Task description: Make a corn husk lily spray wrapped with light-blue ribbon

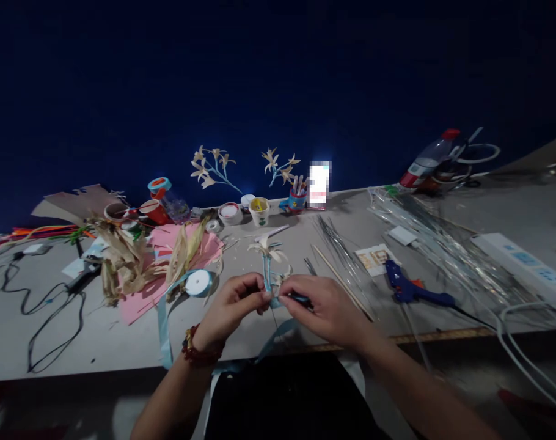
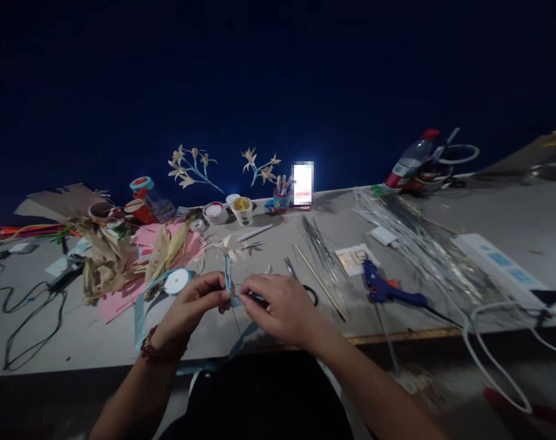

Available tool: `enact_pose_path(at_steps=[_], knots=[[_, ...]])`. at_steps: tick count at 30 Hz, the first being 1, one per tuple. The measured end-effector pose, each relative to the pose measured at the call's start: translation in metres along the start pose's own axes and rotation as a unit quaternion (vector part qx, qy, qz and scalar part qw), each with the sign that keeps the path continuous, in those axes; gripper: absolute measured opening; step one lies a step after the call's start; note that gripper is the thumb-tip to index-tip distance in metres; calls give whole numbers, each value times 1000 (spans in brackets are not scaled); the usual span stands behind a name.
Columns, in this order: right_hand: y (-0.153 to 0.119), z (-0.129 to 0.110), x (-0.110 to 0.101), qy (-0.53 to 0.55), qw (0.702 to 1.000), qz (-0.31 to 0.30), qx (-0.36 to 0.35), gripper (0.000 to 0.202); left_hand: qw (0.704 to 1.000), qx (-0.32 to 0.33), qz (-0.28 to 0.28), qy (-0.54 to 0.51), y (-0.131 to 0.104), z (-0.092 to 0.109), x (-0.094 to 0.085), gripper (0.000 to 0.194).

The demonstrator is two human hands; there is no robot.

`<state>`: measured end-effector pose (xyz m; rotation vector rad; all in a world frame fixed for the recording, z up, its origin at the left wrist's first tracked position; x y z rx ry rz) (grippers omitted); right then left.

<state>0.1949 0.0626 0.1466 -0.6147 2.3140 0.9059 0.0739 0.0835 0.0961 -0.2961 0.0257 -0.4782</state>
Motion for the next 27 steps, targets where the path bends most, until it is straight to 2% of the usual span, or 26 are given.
enact_pose_path(at_steps=[3,6,12,16,22,27], knots=[[-6,14,5,83,994,9,68,10,998,-11,-23,-58,2,-6,2,16],[-8,23,13,169,980,33,103,11,995,-21,-38,-92,5,-11,2,14],[-10,31,19,220,961,87,143,9,993,-7,-6,-116,8,-11,-7,15],[-9,27,15,217,961,100,136,10,994,7,-9,-108,9,-6,-8,13],[-3,16,4,170,975,127,58,11,987,0,-9,-159,16,-6,-7,18],[-5,20,7,166,971,154,77,7,981,14,-15,-194,18,-7,-6,18]])
Point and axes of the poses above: each hand's wrist, its own y-axis towards the middle knuckle, its own x-axis out of the palm, z = x × y, the point moved 9 cm from there along y, towards the middle knuckle, and after that the axes turned 13 degrees about -x, right-handed, at the moved point
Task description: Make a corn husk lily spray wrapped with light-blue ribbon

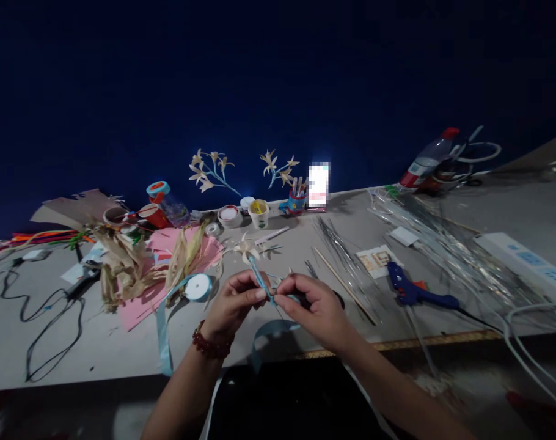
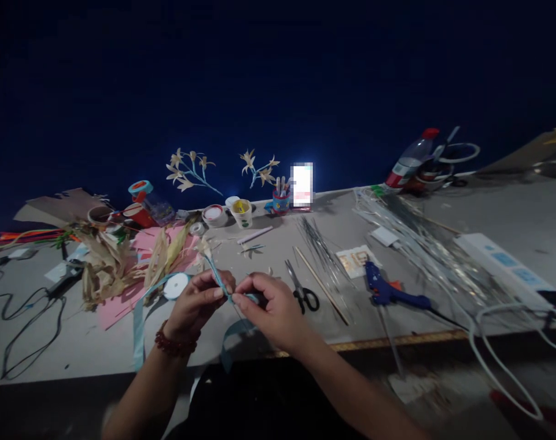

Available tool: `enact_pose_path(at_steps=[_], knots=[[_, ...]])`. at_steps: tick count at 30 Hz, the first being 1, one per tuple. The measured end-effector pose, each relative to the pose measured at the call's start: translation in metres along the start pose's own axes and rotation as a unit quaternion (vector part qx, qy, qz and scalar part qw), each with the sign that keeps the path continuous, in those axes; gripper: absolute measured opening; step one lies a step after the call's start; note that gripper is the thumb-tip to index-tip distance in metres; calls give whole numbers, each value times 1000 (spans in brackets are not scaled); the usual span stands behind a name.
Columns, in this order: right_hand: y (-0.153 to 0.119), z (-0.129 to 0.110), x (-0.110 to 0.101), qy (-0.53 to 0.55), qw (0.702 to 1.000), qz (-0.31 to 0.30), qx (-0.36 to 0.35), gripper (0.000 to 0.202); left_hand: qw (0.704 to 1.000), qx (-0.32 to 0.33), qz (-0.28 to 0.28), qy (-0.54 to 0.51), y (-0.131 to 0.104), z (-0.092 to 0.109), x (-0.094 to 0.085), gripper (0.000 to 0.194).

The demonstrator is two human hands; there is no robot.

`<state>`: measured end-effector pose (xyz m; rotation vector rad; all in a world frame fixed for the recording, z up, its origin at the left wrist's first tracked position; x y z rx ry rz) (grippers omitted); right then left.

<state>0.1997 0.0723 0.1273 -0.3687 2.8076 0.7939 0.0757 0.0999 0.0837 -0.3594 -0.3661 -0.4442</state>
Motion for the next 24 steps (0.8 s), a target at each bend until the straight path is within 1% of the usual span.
enact_pose_path(at_steps=[2,4,8,10,12,15,19,22,24], knots=[[0,-1,-1,-10,1000,10,-5,6,1000,-3,-5,0,0,-1,1,17],[1,-3,-2,-26,999,11,-18,6,1000,-5,3,7,-1,-2,0,17],[4,-15,-6,-80,994,13,-71,6,999,2,21,24,-2,0,-2,20],[4,-17,-6,-97,991,18,-87,8,999,6,24,25,-2,0,-3,20],[4,-13,-5,-90,993,20,-76,8,1000,6,23,20,-1,-1,-5,19],[2,0,-1,-53,998,23,-35,7,1000,3,18,2,0,-3,-6,19],[0,14,4,-2,1000,23,8,13,1000,6,14,-7,1,-4,-6,18],[1,16,5,16,999,26,21,12,1000,6,28,3,1,-3,-7,20],[2,15,4,8,999,27,19,11,999,10,39,19,-1,-2,-8,21]])
Point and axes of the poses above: each hand's wrist, its own y-axis towards the middle knuckle, its own x-axis out of the palm, z = x × y, the point moved 9 cm from there along y, towards the middle knuckle, and after that the axes turned 13 degrees about -x, right-handed, at the moved point
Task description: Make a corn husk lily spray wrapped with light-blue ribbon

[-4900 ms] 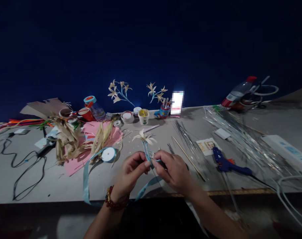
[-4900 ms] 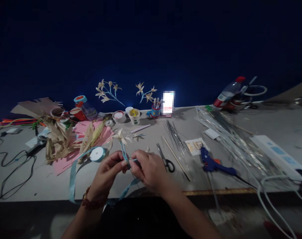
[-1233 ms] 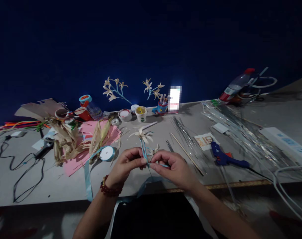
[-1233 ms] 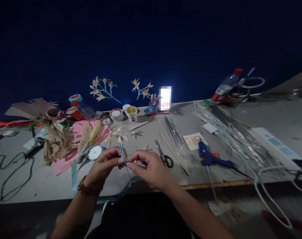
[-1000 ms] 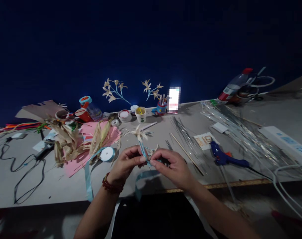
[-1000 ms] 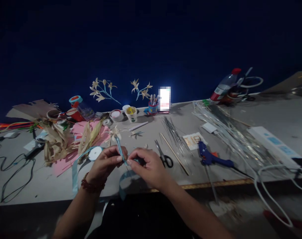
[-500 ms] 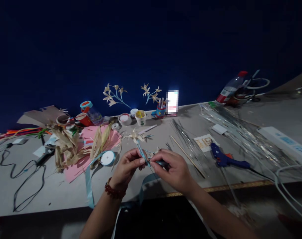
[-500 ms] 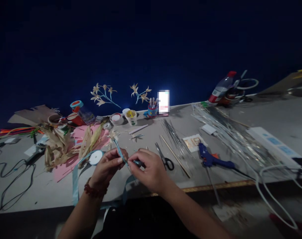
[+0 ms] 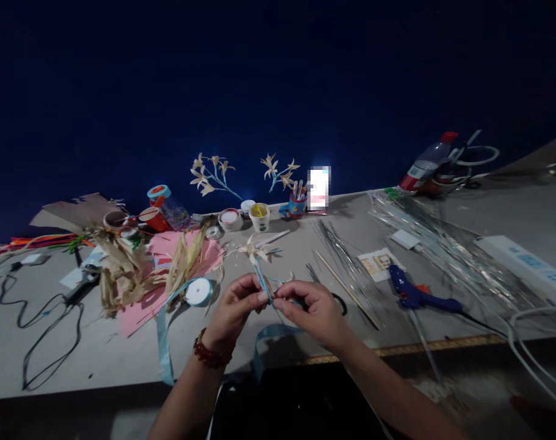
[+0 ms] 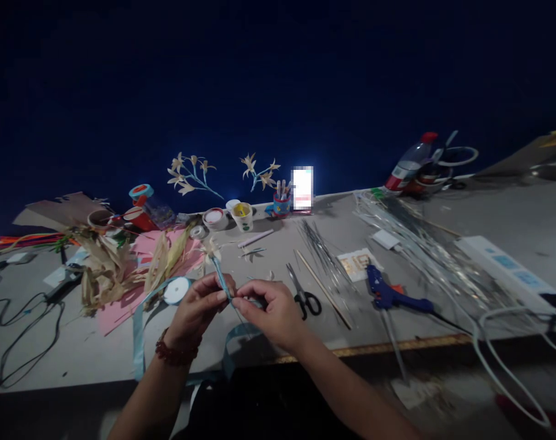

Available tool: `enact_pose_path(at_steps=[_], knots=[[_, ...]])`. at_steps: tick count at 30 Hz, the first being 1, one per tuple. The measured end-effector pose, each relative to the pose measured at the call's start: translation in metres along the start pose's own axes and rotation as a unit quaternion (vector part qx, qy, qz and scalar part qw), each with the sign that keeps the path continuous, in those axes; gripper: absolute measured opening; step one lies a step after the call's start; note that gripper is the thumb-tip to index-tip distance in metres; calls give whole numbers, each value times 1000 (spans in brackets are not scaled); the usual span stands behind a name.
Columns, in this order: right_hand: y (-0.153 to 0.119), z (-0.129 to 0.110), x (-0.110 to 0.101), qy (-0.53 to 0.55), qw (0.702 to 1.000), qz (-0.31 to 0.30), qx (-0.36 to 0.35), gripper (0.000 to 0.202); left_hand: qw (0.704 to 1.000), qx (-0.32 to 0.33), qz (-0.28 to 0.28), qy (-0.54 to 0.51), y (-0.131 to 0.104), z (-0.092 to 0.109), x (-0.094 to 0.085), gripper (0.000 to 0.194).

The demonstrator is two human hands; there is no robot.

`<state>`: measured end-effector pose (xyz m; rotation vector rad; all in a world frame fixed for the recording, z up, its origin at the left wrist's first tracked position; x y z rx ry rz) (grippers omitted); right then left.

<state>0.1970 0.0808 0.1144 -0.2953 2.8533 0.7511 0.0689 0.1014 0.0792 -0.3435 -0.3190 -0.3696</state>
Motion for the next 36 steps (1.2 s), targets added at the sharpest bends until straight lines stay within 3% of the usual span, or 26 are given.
enact_pose_path(at_steps=[6,10,17,23,29,33,36], knots=[[-3,2,1,-31,1000,-4,-2,12,998,36,27,51,-3,1,-2,16],[-4,-4,-1,-84,996,19,-40,9,997,49,53,24,-2,-1,-4,17],[-2,-18,-1,-141,984,-9,-104,7,998,50,33,-18,-6,5,1,13],[1,-33,0,-211,960,-86,-164,8,991,69,75,88,-10,14,0,11],[1,-49,1,-309,924,-89,-206,10,964,92,134,208,-15,20,3,17],[2,-49,0,-288,931,-80,-212,8,951,107,127,262,-20,25,6,17],[4,-43,-4,-239,950,-78,-183,6,968,78,84,222,-19,21,6,15]])
Point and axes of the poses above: each hand's wrist, its own y-axis towards the middle knuckle, its own x-axis out of the palm, z = x × y, the point moved 9 cm from there along y, towards the middle knuckle, and after that the axes turned 13 degrees about -x, right-handed, at the moved point
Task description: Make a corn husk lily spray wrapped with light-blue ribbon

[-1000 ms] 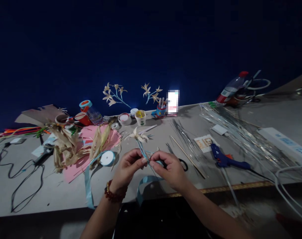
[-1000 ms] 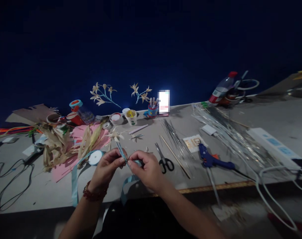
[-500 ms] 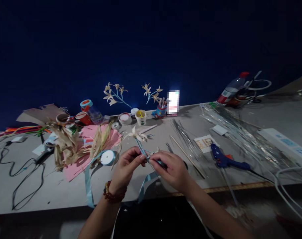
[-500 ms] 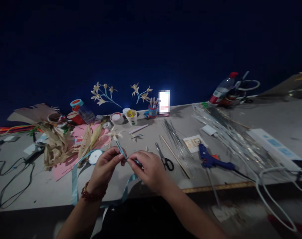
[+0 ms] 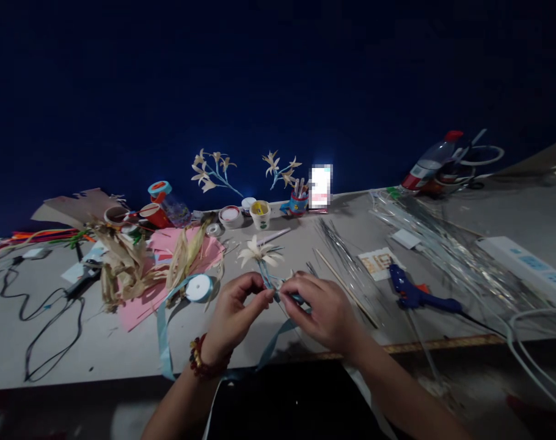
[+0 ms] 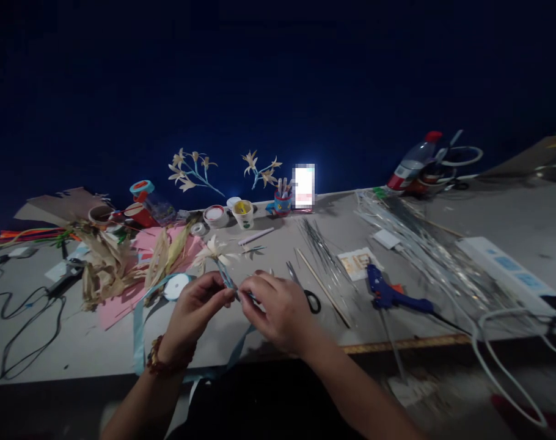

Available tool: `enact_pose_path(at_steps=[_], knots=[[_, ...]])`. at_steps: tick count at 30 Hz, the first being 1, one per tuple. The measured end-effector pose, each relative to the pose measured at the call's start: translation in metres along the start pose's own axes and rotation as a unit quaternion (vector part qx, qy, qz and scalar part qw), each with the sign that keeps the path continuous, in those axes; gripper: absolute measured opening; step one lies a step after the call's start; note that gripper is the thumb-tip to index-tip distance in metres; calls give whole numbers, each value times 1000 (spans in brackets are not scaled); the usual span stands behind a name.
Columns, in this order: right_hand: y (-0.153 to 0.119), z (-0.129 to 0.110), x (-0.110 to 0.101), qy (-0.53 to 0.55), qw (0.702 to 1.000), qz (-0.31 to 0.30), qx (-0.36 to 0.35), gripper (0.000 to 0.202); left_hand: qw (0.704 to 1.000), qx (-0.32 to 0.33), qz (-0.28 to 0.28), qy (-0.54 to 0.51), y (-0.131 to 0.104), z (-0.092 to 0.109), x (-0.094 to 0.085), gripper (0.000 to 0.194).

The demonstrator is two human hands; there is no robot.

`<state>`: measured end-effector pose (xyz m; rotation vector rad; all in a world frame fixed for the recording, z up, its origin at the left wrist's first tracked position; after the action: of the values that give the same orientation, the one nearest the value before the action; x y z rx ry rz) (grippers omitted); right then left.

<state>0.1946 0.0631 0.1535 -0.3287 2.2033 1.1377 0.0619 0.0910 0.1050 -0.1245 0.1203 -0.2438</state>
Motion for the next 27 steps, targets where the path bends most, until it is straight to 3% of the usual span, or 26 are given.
enact_pose_path(at_steps=[7,15,22,24,27], knots=[[-10,23,11,198,972,1,123,9,970,-60,-100,-214,4,-12,10,16],[-21,37,40,385,894,61,223,13,953,-45,-127,-273,9,-14,13,18],[-19,33,43,407,876,70,249,25,942,-49,-152,-294,9,-6,21,19],[-20,32,46,443,853,63,267,27,942,-49,-159,-292,9,-6,22,18],[-24,29,59,529,790,41,308,30,944,-41,-180,-275,10,-8,23,17]])
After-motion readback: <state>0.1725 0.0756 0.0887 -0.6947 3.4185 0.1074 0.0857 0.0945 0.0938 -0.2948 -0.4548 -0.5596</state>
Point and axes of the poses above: each hand's wrist, its own y-axis towards the middle knuckle, its own x-axis out of the palm, z = x × y, the point moved 9 cm from there along y, towards the middle knuckle, and after that the axes turned 13 degrees about -x, right-handed, at the moved point
